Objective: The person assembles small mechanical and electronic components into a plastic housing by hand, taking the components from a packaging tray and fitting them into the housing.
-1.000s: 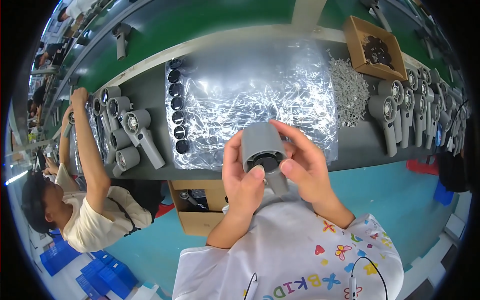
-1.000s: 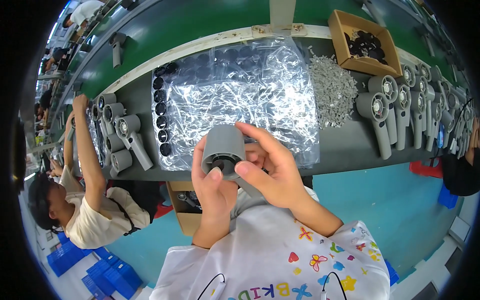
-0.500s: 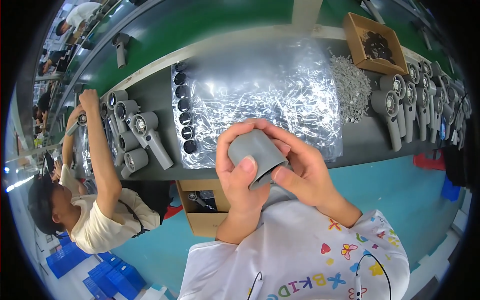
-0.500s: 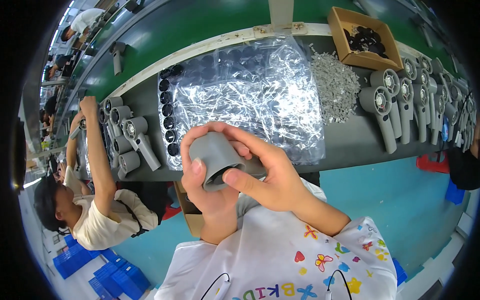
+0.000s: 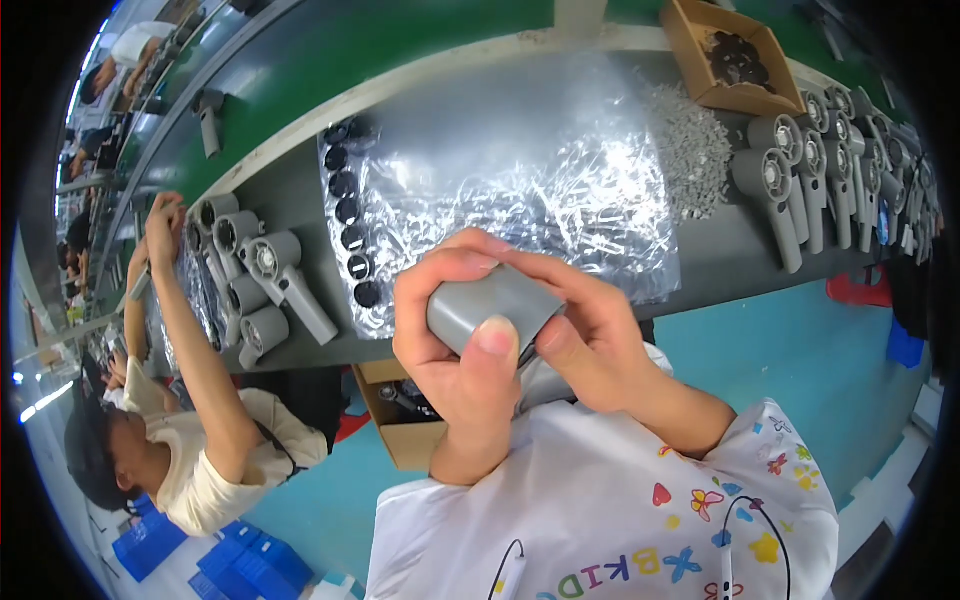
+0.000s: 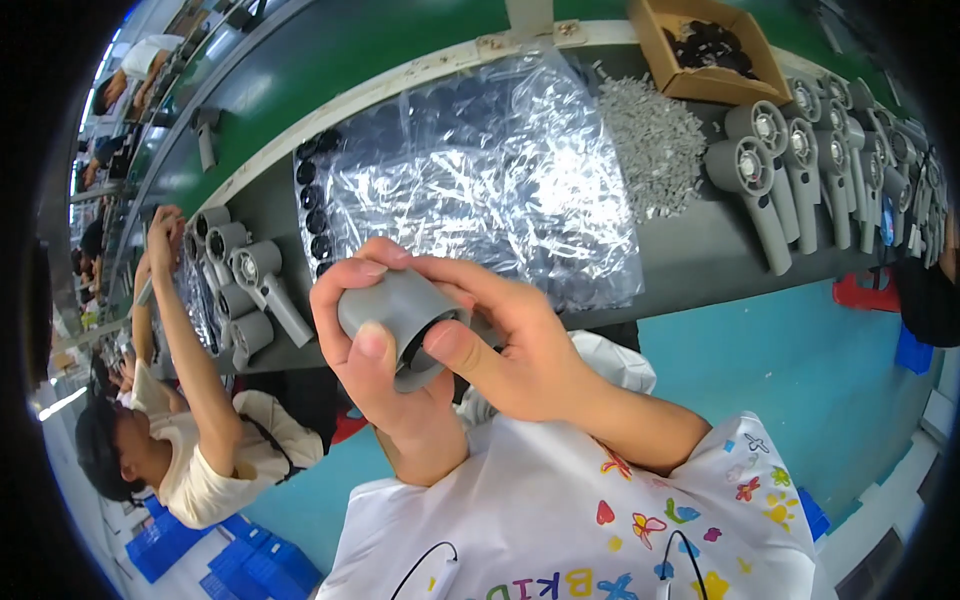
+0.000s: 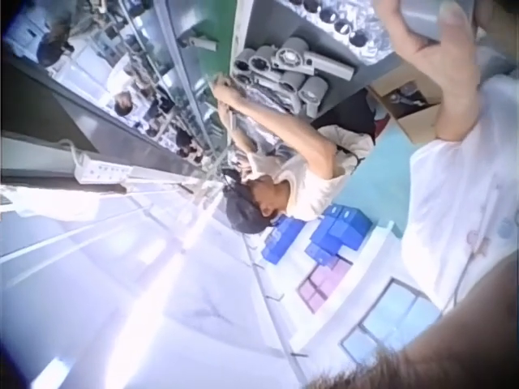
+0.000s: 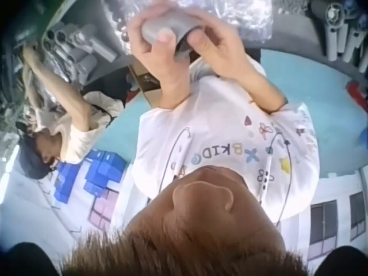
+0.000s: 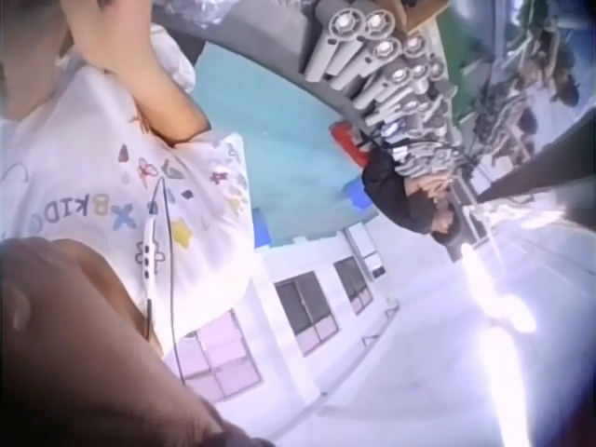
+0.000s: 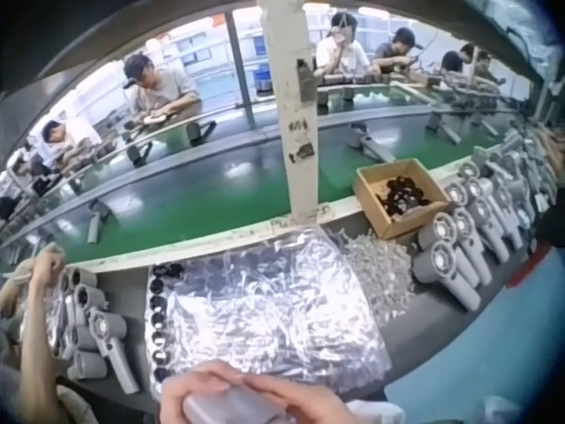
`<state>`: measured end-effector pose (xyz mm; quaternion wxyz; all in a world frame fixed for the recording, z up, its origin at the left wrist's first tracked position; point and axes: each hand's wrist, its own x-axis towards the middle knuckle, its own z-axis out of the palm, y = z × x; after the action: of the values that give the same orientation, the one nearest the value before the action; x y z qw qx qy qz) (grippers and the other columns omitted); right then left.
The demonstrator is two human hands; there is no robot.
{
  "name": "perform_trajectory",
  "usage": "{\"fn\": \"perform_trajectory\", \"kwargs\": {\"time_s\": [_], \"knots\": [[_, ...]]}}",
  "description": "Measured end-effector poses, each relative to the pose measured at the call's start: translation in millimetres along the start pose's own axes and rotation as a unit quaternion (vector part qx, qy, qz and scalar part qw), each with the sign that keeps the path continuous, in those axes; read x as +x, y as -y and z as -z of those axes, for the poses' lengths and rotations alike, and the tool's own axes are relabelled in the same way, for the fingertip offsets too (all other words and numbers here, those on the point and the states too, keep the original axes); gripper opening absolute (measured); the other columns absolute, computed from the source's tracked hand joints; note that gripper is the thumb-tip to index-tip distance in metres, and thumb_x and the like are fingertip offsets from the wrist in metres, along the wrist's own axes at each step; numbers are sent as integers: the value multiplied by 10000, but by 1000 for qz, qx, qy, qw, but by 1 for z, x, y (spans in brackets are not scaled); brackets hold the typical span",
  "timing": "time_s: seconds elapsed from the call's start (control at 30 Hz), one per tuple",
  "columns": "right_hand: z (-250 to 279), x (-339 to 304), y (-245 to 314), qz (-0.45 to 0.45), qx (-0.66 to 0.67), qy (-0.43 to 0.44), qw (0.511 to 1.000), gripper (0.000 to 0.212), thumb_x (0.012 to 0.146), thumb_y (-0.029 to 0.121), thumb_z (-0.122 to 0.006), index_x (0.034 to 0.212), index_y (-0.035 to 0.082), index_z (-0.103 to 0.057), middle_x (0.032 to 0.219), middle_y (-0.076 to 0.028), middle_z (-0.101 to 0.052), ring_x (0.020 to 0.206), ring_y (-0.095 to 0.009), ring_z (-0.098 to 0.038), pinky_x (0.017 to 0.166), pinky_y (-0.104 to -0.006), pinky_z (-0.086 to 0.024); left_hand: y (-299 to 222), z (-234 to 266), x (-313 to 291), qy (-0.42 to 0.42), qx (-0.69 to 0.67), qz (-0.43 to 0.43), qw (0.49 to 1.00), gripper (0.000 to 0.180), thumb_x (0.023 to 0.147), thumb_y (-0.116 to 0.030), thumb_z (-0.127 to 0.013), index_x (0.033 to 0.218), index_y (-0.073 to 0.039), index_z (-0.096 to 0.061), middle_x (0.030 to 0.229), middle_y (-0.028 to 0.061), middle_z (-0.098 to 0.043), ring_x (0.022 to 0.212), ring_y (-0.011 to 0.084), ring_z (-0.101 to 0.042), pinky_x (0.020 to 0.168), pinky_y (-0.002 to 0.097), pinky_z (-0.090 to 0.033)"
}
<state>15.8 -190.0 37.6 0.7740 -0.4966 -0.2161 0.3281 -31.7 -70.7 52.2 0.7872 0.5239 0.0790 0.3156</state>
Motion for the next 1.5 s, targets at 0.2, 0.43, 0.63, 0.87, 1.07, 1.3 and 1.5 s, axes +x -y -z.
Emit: {"fn": "perform_trajectory", "kwargs": {"time_s": [0.2,0.43,0.63,0.87,1.07,1.3,1.5], "knots": [[4,5,-4,-11,29,-30,999,569,1051,276,-628,1505,-17,-449,1131,-18,-590,1050,-94,-545,929,-268,-465,16,9,3,-10,-94,116,989,416,912,-257,-703,1224,-18,-566,1225,203,-590,1042,240,-622,888,363,-541],[10,6,-2,-30,56,-25,998,517,1036,167,-625,1485,-37,-471,1054,11,-524,1007,-84,-526,901,-261,-468,20,13,5,14,-72,150,986,444,956,-327,-579,1277,-26,-517,1258,221,-552,857,322,-692,750,429,-596],[38,-6,3,-40,-12,11,999,582,998,127,-648,1506,-56,-434,1332,-110,-589,1162,-162,-587,998,-330,-479,27,9,8,41,-84,194,976,510,938,-362,-589,1315,-27,-513,1258,219,-580,872,335,-683,756,451,-580],[97,-45,20,60,-223,-186,955,214,940,54,-698,1140,-19,-722,885,-47,-677,754,-101,-627,677,-246,-494,7,40,40,200,-219,246,923,992,790,-409,-879,1532,-98,-298,1467,186,-458,1070,302,-577,678,408,-570],[153,-69,10,82,-390,-433,809,142,866,17,-750,1007,28,-767,845,-36,-650,639,-63,-572,552,-223,-439,-23,35,115,174,40,187,966,796,760,-277,-903,1351,-80,-408,1223,159,-578,876,288,-667,510,347,-611],[147,-49,1,153,-552,-391,721,174,768,95,-822,936,135,-796,908,8,-688,596,-136,-610,544,-259,-473,41,5,265,130,261,250,923,476,979,-368,-692,1279,-18,-572,990,95,-654,808,204,-672,576,324,-554],[149,-49,8,143,-612,-370,684,172,768,169,-841,935,174,-799,881,40,-659,620,-127,-599,518,-278,-458,107,-19,346,172,458,181,853,425,958,-421,-703,1179,-60,-673,859,33,-665,637,134,-629,521,272,-497]]}}
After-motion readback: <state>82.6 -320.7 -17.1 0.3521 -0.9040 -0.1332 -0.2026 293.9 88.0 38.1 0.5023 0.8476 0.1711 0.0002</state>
